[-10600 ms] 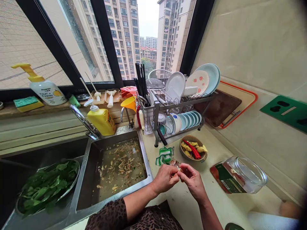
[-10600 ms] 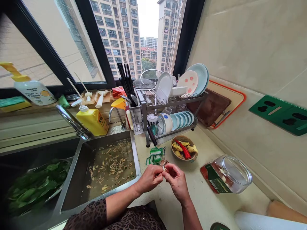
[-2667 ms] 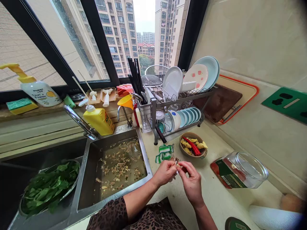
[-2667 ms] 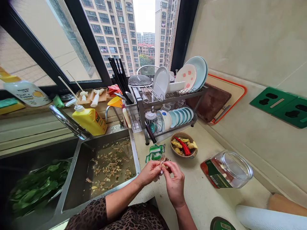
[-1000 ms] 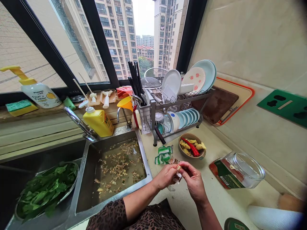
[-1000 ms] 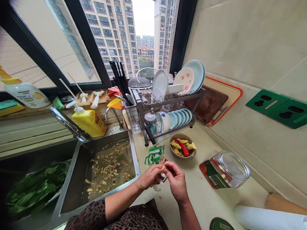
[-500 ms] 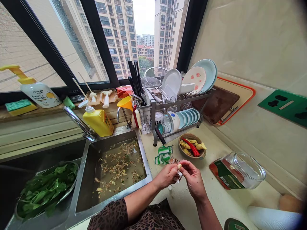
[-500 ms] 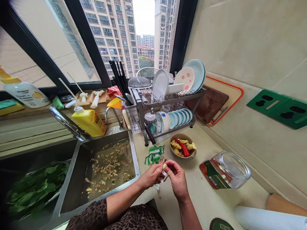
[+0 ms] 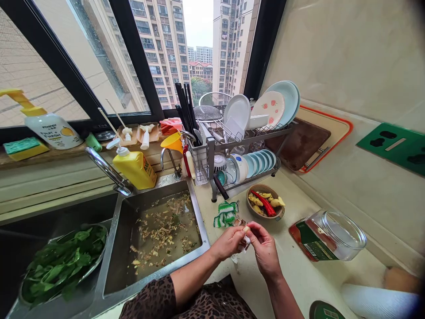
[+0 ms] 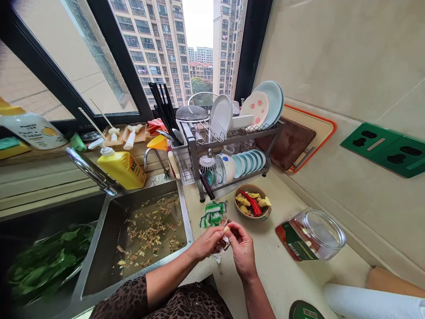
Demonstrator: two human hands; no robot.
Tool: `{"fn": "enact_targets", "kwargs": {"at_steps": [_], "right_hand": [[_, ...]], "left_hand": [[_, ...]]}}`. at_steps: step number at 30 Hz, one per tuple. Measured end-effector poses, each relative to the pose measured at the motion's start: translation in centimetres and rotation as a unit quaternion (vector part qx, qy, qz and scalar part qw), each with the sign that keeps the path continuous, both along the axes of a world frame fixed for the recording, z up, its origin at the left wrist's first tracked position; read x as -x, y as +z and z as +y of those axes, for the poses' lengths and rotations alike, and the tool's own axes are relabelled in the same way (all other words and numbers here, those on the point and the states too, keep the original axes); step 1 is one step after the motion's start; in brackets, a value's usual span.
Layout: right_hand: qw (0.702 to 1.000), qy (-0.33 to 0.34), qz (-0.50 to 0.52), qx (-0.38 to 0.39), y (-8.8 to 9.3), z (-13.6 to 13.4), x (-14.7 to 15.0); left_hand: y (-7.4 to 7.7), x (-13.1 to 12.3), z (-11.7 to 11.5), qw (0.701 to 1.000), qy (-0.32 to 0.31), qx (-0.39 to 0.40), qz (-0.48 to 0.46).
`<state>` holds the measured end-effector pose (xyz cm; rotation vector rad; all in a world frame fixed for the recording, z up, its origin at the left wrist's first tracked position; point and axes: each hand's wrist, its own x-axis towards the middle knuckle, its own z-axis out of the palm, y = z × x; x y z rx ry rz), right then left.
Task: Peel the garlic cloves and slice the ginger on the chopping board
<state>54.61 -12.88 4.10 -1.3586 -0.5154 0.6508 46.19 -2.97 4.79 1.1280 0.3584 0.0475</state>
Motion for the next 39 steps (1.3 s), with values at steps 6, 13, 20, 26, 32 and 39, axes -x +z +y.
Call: {"fn": "enact_targets", "kwargs": {"at_steps": [6, 13, 20, 26, 32, 39], "right_hand": [[1.0, 0.017, 0.024, -0.01, 0.1, 0.1, 0.2], [0.953, 0.016, 0.282, -0.106, -0.5, 0.3, -0.1], [0.907, 0.036, 0.404, -0.113, -1.1, -0.6, -2.1], [0.957, 0.007, 0.287, -0.031, -1.3, -2.2, -2.7], [0.986, 0.043, 0.04, 0.154, -3.9, -5.1, -2.2], [0.899, 0.143, -0.293, 0.293, -6.7, -2.7, 2.4]], "left_hand": [[-0.3, 0.2, 0.2, 0.997, -0.006, -0.053, -0.046], [-0.3, -0.2, 0.1, 0.997, 0.044, -0.059, 0.011], [-1.3, -0.1, 0.2, 0.995, 0.067, 0.017, 0.065], [-2.8, 1.4, 1.1, 0.991, 0.051, -0.092, 0.078], [-5.0, 5.6, 1.9, 0.943, 0.053, -0.313, 0.096], [-6.7, 4.5, 0.7, 0.986, 0.092, -0.031, 0.135]]}}
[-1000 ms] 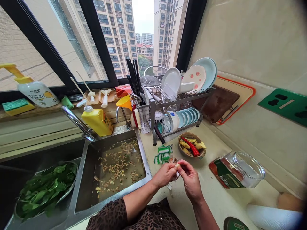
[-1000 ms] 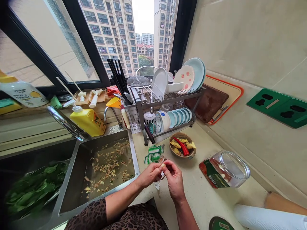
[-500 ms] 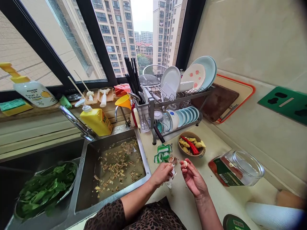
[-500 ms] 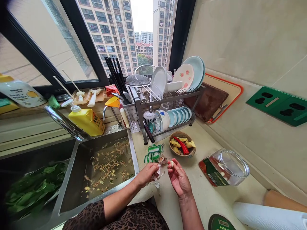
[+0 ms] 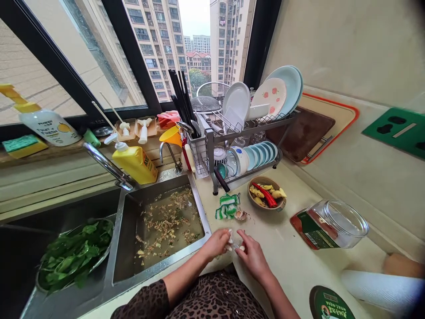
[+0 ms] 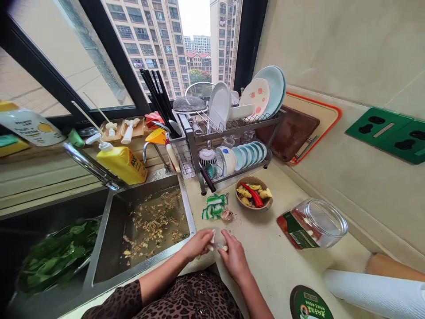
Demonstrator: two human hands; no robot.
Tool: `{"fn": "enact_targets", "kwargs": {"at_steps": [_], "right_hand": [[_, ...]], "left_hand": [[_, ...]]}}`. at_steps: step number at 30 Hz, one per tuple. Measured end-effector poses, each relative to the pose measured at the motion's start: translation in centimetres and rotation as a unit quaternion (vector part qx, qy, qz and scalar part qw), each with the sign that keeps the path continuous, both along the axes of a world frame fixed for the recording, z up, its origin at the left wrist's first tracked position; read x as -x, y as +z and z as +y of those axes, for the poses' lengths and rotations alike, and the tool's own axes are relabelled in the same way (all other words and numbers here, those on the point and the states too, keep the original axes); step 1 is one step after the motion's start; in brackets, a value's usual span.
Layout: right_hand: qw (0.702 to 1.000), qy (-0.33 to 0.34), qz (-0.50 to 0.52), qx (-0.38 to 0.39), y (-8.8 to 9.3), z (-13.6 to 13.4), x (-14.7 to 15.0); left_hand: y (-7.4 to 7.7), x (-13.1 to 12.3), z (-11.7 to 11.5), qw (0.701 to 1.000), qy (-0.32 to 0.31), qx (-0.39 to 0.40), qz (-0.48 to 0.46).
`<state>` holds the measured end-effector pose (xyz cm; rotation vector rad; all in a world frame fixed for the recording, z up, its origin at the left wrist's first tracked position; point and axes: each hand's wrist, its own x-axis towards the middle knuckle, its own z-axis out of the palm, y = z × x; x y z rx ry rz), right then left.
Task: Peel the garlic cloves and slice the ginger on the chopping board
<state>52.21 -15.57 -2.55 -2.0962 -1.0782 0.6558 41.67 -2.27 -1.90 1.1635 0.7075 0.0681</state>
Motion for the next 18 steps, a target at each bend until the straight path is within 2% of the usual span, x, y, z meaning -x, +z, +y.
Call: {"fn": "enact_targets", "kwargs": {"at_steps": [1, 3, 5, 9, 11, 13, 15, 18], "right_hand": [[0.999, 0.017, -0.033, 0.02, -0.2, 0.5, 0.4], [0.996, 0.037, -0.071, 0.042, -0.4, 1.3, 0.6], [0.997, 0.028, -0.076, 0.018, -0.1, 1.7, -0.1], [0.995, -0.026, -0.053, -0.086, 2.3, 1.8, -2.5], [0.992, -0.024, -0.046, -0.114, 3.7, 1.7, -3.1], [0.993, -0.005, -0.055, -0.108, 4.3, 1.7, -3.0], [0.995, 0.031, -0.058, -0.073, 3.8, 1.9, -2.0], [0.994, 0.082, -0.065, -0.014, 1.6, 2.5, 0.5]], "left_hand": [[0.0, -0.4, 0.3, 0.995, 0.033, 0.093, 0.006], [0.2, -1.0, 1.1, 0.963, 0.101, 0.25, 0.008], [0.4, -1.1, 1.8, 0.931, 0.141, 0.336, -0.005], [0.8, -1.1, 1.9, 0.907, 0.153, 0.392, -0.033], [1.0, -1.2, 1.6, 0.901, 0.145, 0.406, -0.048], [1.2, -1.3, 1.4, 0.898, 0.142, 0.411, -0.068], [1.3, -1.2, 1.5, 0.897, 0.148, 0.408, -0.084], [1.6, -0.3, 2.1, 0.894, 0.171, 0.4, -0.109]]}}
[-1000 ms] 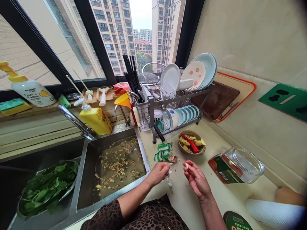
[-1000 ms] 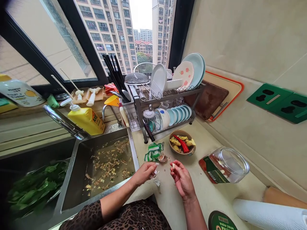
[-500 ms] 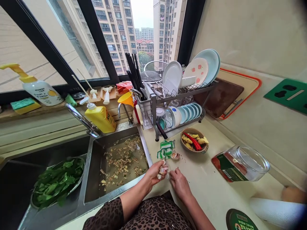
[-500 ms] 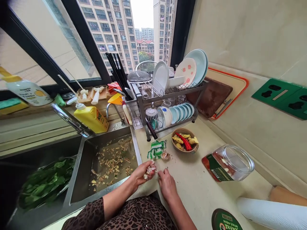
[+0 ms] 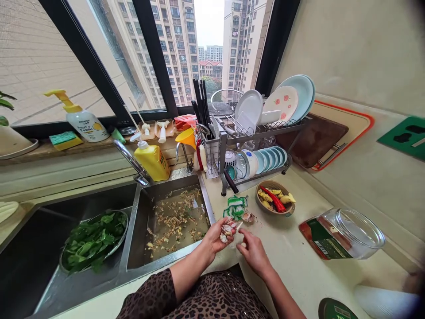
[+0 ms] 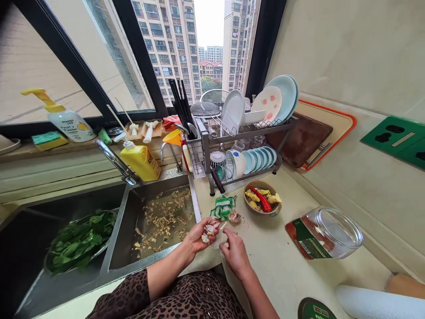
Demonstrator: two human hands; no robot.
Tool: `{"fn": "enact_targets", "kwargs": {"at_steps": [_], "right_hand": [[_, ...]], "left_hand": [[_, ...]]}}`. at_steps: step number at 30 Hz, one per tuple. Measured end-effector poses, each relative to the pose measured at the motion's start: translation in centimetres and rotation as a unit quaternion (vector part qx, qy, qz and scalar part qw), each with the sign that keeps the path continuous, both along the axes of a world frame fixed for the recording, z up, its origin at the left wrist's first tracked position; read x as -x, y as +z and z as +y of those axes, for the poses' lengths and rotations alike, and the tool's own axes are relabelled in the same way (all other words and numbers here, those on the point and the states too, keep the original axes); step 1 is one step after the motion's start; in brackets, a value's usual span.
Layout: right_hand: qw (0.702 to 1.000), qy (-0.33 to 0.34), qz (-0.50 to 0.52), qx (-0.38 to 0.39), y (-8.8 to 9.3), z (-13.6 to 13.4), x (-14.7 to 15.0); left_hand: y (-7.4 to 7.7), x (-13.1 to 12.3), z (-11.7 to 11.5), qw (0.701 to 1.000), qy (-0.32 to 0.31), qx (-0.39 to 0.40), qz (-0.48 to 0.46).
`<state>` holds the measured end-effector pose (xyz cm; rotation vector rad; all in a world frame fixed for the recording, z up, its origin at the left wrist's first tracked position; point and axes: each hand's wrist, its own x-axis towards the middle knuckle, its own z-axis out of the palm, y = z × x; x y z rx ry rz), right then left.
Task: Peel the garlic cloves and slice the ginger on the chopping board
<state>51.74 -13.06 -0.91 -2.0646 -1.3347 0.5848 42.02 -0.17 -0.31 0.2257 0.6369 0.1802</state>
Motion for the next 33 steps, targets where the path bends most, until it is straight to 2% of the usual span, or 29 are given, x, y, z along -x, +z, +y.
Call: {"fn": "enact_targets", "kwargs": {"at_steps": [3, 5, 8, 11, 14, 18, 22, 24, 26, 27, 29, 32, 33], "right_hand": [[0.997, 0.017, -0.054, 0.046, -1.9, 0.9, 2.2], [0.995, 0.024, -0.074, 0.058, -2.3, 1.4, 2.7], [0.996, 0.033, -0.079, 0.039, -1.2, 1.7, 1.9], [0.997, 0.034, -0.067, -0.029, 0.7, 2.1, 0.8], [0.994, 0.072, -0.037, -0.077, 1.3, 3.3, 1.5], [0.992, 0.117, -0.033, -0.033, -0.5, 5.1, 4.3], [0.982, 0.155, -0.104, 0.035, -3.1, 5.4, 5.5], [0.976, 0.182, -0.121, 0.024, -3.8, 5.7, 5.1], [0.974, 0.205, -0.086, -0.037, -3.8, 6.6, 5.3], [0.972, 0.217, -0.069, -0.062, -3.4, 7.3, 5.9], [0.952, 0.288, -0.032, -0.094, -1.9, 8.8, 8.4], [0.921, 0.359, -0.038, -0.145, 0.8, 10.1, 15.0], [0.914, 0.372, -0.057, -0.149, 1.5, 10.3, 17.5]], "left_hand": [[0.3, 1.4, 0.7, 0.999, 0.038, 0.008, -0.018], [0.6, 2.5, 0.9, 0.998, 0.052, 0.008, -0.017], [0.9, 3.9, 0.6, 0.998, 0.065, -0.012, -0.002], [1.3, 5.3, 0.2, 0.996, 0.082, -0.023, 0.005], [1.7, 7.2, 0.0, 0.988, 0.147, -0.049, 0.018], [2.0, 11.1, -0.3, 0.969, 0.225, -0.087, 0.056], [1.9, 15.5, -1.7, 0.955, 0.269, -0.084, 0.092], [1.7, 17.1, -2.6, 0.95, 0.278, -0.068, 0.126], [1.4, 18.1, -3.3, 0.947, 0.275, -0.062, 0.155], [1.2, 18.5, -3.6, 0.948, 0.266, -0.064, 0.161], [0.9, 19.0, -3.9, 0.947, 0.259, -0.089, 0.165], [0.8, 20.4, -3.7, 0.928, 0.262, -0.16, 0.209], [0.8, 21.2, -3.5, 0.913, 0.289, -0.181, 0.224]]}}
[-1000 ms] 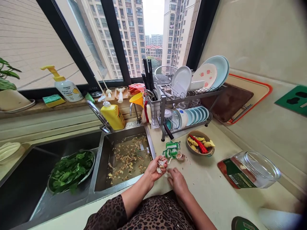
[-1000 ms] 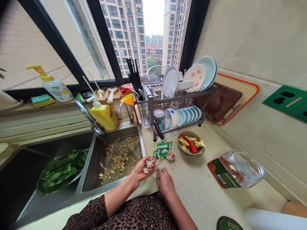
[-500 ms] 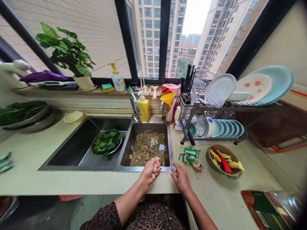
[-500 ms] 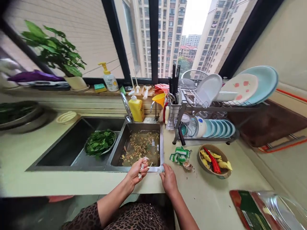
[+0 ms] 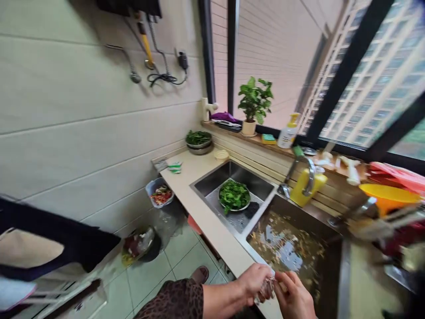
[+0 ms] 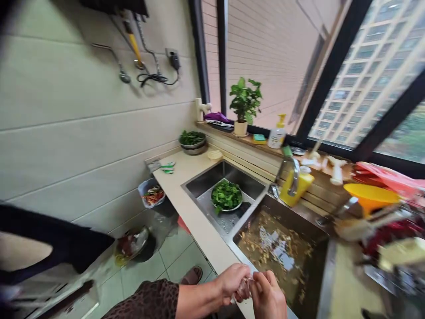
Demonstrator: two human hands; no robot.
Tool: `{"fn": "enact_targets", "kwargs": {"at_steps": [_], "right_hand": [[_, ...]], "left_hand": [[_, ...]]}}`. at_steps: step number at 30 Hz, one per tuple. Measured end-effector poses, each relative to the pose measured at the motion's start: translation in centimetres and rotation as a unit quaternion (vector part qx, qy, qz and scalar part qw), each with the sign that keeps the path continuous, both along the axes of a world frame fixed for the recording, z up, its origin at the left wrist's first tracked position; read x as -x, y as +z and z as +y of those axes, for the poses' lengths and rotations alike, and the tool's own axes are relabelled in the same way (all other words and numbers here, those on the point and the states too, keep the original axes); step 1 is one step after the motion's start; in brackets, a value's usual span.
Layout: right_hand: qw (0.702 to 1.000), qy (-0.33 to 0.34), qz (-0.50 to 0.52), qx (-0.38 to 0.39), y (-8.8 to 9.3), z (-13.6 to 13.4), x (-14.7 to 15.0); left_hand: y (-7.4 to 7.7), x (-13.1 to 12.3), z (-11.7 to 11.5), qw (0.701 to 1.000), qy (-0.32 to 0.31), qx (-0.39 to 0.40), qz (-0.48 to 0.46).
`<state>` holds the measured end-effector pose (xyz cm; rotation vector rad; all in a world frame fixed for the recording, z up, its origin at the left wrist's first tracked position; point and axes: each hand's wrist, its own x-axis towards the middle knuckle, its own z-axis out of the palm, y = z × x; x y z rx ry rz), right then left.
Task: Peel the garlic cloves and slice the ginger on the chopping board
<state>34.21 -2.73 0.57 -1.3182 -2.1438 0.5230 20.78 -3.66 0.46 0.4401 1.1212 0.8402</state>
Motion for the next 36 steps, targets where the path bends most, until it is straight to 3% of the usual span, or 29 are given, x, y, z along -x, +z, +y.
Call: {"fn": "enact_targets", "kwargs": {"at_steps": [2, 5, 12, 15, 17, 18, 21, 25, 30, 36], "right_hand": [[0.998, 0.019, -0.053, -0.004, 0.8, 0.3, 5.2], [0.994, 0.056, -0.094, 0.013, 0.8, 1.2, 13.1], [0.973, 0.198, 0.068, 0.098, 1.5, 4.5, 35.6], [0.937, 0.221, 0.172, 0.208, 1.4, 4.8, 43.8], [0.9, 0.203, 0.242, 0.3, 1.1, 4.8, 47.0], [0.882, 0.186, 0.269, 0.338, 0.9, 4.8, 47.9], [0.847, 0.138, 0.305, 0.413, 1.2, 4.8, 48.9], [0.824, 0.086, 0.311, 0.465, 3.0, 5.0, 49.1], [0.813, 0.048, 0.326, 0.48, 4.2, 5.5, 49.2], [0.812, 0.043, 0.332, 0.478, 3.8, 6.3, 48.5]], "left_hand": [[0.0, 2.6, 0.5, 0.997, 0.069, -0.043, -0.004], [-0.1, 9.0, 1.6, 0.977, 0.193, -0.084, -0.018], [-1.2, 30.3, 2.9, 0.932, 0.345, -0.108, 0.003], [-1.7, 39.1, 2.0, 0.919, 0.373, -0.084, 0.097], [-2.2, 45.0, 1.4, 0.886, 0.375, -0.058, 0.268], [-2.5, 47.9, 1.2, 0.847, 0.36, -0.047, 0.388], [-3.7, 56.2, 1.1, 0.79, 0.331, -0.044, 0.514], [-6.2, 63.8, 1.6, 0.767, 0.247, -0.041, 0.591], [-7.6, 68.2, 1.9, 0.74, 0.155, -0.049, 0.653], [-8.4, 70.5, 3.3, 0.685, 0.133, -0.007, 0.716]]}}
